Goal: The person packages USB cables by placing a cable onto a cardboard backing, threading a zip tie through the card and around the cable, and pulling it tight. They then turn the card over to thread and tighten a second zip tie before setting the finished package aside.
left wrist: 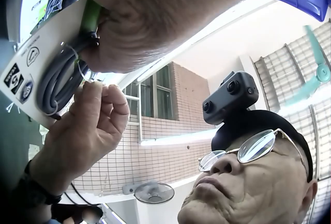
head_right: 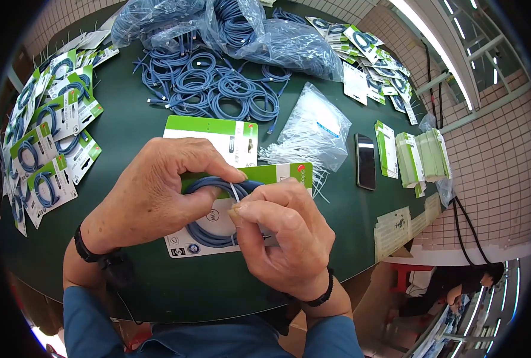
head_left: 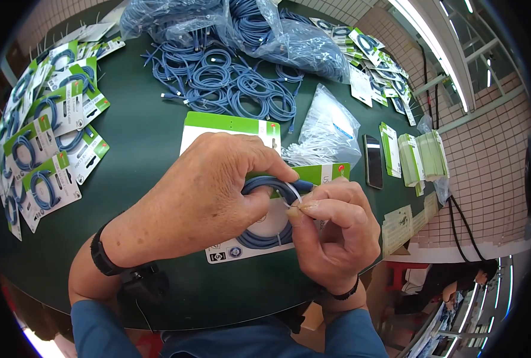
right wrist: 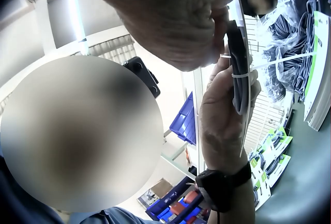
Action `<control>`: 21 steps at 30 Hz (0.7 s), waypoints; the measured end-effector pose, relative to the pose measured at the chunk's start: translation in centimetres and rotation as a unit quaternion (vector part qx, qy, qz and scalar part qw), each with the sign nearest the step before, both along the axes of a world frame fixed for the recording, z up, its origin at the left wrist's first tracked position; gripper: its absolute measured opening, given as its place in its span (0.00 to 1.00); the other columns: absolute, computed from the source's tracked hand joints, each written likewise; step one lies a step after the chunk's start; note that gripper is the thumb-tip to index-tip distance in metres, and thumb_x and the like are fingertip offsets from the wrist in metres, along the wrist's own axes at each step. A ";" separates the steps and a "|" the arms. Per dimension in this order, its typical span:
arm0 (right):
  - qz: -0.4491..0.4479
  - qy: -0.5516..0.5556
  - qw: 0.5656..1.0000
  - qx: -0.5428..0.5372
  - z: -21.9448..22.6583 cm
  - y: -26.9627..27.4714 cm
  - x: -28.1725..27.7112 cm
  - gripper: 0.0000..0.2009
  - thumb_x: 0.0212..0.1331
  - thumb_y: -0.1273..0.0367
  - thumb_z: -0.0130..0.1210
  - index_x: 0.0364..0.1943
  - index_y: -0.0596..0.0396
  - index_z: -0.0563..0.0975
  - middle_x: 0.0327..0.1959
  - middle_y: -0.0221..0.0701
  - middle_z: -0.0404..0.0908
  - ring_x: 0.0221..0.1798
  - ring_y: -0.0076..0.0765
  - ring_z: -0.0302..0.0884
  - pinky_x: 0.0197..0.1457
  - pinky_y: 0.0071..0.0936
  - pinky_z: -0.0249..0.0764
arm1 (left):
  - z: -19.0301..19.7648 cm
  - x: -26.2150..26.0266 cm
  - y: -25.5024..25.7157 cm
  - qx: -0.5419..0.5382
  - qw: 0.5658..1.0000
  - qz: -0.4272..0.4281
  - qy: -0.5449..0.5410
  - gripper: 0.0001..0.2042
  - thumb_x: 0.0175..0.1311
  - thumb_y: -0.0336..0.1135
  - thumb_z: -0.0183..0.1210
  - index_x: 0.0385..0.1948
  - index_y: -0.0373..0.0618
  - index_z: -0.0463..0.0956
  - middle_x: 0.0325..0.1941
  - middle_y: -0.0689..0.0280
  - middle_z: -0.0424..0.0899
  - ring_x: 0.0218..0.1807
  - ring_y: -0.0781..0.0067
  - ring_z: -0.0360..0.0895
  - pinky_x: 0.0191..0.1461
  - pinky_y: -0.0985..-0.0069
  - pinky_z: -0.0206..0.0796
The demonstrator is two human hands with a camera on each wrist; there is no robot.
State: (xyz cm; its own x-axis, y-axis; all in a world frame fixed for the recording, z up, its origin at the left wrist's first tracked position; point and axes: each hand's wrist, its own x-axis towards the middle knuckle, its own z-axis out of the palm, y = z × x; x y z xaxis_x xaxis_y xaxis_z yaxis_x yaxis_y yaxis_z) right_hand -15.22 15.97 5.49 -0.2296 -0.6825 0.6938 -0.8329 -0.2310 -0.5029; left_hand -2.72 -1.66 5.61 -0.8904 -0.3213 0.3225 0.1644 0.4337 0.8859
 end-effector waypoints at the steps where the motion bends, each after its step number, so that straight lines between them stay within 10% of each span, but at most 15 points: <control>1: -0.003 0.004 1.000 0.001 0.1 0.0 0.0 0.15 0.55 0.86 0.69 0.44 0.57 0.79 0.40 0.37 0.84 0.41 0.33 0.83 0.45 0.29 0.80 | 0.0 0.0 0.0 0.002 1.000 0.000 0.001 0.15 0.55 0.19 0.60 0.43 0.38 0.88 0.39 0.60 0.91 0.41 0.67 0.87 0.49 0.73 0.77; 10: -0.011 -0.145 0.988 0.051 0.1 0.5 0.4 0.16 0.55 0.87 0.66 0.45 0.59 0.80 0.41 0.38 0.83 0.44 0.33 0.82 0.47 0.27 0.79 | -0.3 -0.1 0.0 -0.007 1.000 0.011 0.002 0.15 0.54 0.19 0.60 0.43 0.38 0.89 0.39 0.60 0.91 0.42 0.67 0.87 0.49 0.73 0.77; 21: 0.010 -0.049 0.996 0.073 -0.1 -0.2 0.1 0.15 0.56 0.85 0.68 0.45 0.61 0.80 0.35 0.35 0.84 0.40 0.31 0.82 0.44 0.25 0.78 | -0.4 -0.1 -0.3 0.019 0.999 0.013 -0.041 0.15 0.55 0.20 0.60 0.43 0.38 0.89 0.39 0.60 0.91 0.42 0.68 0.87 0.50 0.73 0.77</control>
